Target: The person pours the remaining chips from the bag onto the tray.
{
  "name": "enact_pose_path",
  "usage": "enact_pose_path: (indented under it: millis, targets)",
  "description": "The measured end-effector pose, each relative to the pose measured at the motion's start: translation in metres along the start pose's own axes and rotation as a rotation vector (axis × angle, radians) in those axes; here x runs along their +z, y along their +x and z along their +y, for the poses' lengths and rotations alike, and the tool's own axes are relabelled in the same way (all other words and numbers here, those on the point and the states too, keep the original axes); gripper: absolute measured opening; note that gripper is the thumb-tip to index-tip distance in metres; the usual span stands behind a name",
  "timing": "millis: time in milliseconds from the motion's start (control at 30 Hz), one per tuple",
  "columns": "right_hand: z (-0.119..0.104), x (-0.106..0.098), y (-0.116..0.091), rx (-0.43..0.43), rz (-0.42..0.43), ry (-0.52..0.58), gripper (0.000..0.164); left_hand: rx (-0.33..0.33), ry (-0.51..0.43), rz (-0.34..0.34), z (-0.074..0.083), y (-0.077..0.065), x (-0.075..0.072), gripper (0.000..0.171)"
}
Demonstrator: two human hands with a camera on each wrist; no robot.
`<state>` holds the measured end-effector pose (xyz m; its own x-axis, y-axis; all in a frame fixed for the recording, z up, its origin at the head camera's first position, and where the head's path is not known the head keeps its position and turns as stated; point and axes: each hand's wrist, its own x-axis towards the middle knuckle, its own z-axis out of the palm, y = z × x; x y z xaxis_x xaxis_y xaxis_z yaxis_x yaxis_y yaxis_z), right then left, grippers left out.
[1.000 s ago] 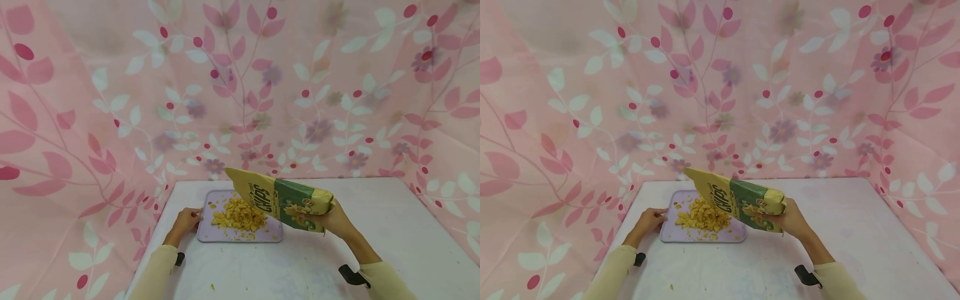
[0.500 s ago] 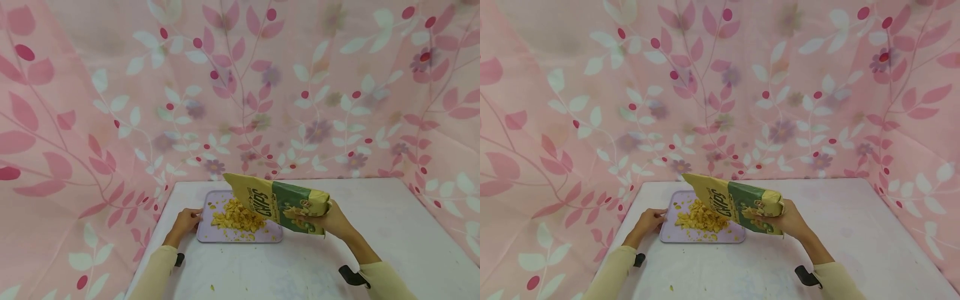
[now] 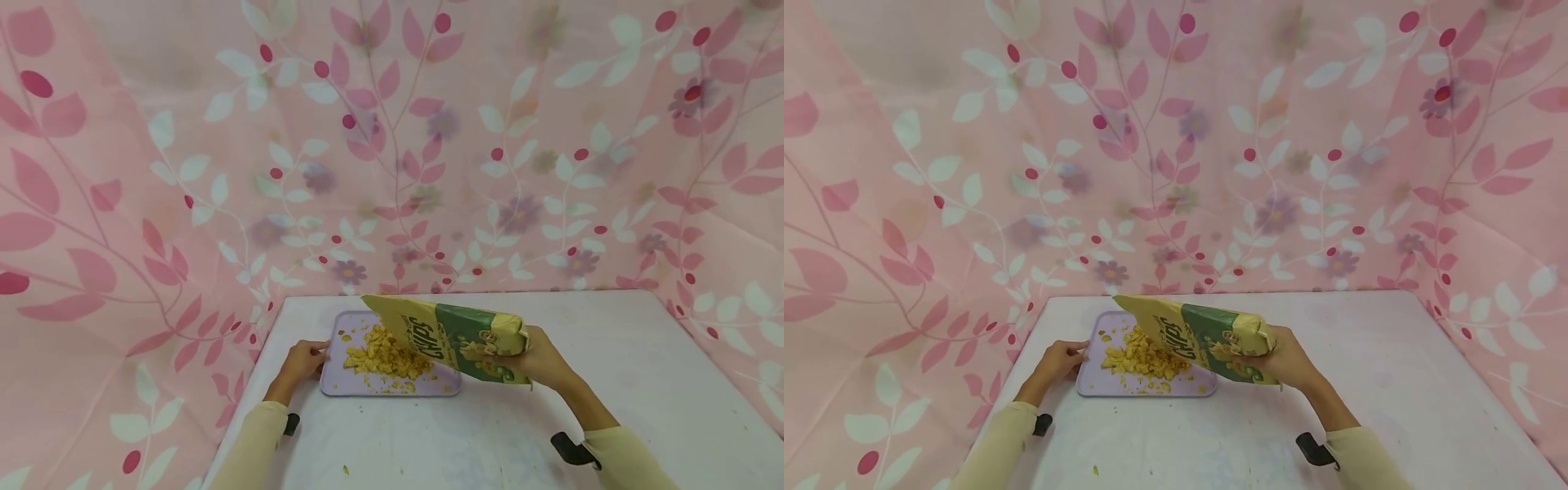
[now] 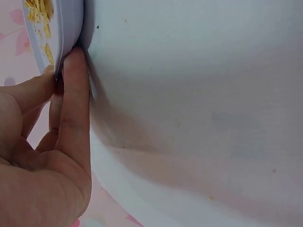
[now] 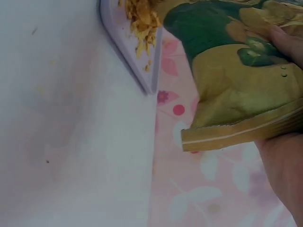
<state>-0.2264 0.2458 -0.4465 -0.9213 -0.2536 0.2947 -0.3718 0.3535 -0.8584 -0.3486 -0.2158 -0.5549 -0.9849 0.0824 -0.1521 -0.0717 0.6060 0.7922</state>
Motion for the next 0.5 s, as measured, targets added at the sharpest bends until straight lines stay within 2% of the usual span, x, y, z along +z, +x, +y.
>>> enact_pose_path:
  millis: [100,133,233,300,367,500]
  targets:
    - [-0.0016,-0.0005,-0.0012,0.006,0.037,0.02,0.052,-0.007,-0.008,-0.006,0.0007,-0.0011,-0.0002,0.043]
    - [-0.0016,-0.0015,-0.001,-0.004,0.05,0.078,0.052,-0.006,-0.011,-0.007,0.0009,-0.0013,-0.0003,0.043]
    - [-0.0006,-0.0051,0.001,-0.086,0.087,0.131,0.052,-0.01,-0.014,-0.005,0.0017,-0.0018,-0.0005,0.043]
    - [-0.0007,-0.0064,0.0018,-0.097,0.083,0.132,0.051,-0.007,-0.013,-0.004,0.0019,-0.0016,-0.0005,0.043]
    - [-0.0024,-0.0061,0.0017,-0.077,0.073,0.047,0.049,-0.002,-0.011,-0.001,0.0021,-0.0013,-0.0005,0.043]
    - [-0.0083,-0.0044,-0.0017,0.044,0.039,-0.03,0.049,0.004,0.009,-0.005,0.0014,-0.0009,0.0,0.042]
